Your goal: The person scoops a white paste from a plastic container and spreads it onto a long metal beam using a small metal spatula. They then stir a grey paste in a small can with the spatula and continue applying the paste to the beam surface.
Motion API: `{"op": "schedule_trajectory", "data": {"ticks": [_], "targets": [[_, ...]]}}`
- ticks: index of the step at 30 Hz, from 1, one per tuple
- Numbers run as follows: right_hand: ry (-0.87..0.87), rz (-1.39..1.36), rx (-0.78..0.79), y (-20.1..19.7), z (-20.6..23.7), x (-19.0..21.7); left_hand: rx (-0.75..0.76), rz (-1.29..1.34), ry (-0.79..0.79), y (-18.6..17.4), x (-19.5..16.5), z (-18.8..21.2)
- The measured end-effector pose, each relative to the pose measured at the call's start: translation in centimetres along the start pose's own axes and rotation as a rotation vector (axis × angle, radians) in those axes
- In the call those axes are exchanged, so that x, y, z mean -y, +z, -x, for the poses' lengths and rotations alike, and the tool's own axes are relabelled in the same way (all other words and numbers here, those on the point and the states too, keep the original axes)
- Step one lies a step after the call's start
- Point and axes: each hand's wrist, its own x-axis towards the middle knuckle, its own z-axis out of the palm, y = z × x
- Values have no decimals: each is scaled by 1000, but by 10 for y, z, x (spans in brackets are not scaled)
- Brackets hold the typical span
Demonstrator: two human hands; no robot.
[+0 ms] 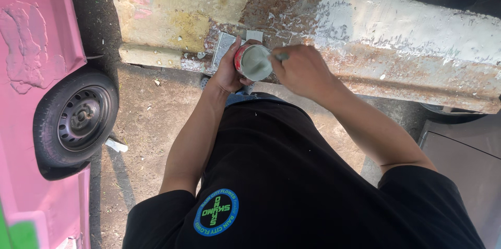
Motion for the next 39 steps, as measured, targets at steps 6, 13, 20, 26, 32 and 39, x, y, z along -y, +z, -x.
{"op": "schedule_trajectory", "data": {"ticks": [6, 13, 20, 26, 32, 39], "targets": [[-40, -124, 102, 5, -5, -2, -107, -16, -73, -6, 3, 0], [-67, -114, -74, 3, -6, 4, -111, -48, -86, -10, 1, -4], [148, 24, 135, -1, -10, 1, -24, -78, -21, -11, 1, -5], [11, -191, 164, -2, -10, -1, -137, -26, 16, -6, -4, -2], [-69, -178, -97, 9, -6, -3, -54, 11, 140, -10, -5, -1], [99, -282, -156, 22, -2, -7, -56, 92, 270, -13, -2, -1]]}}
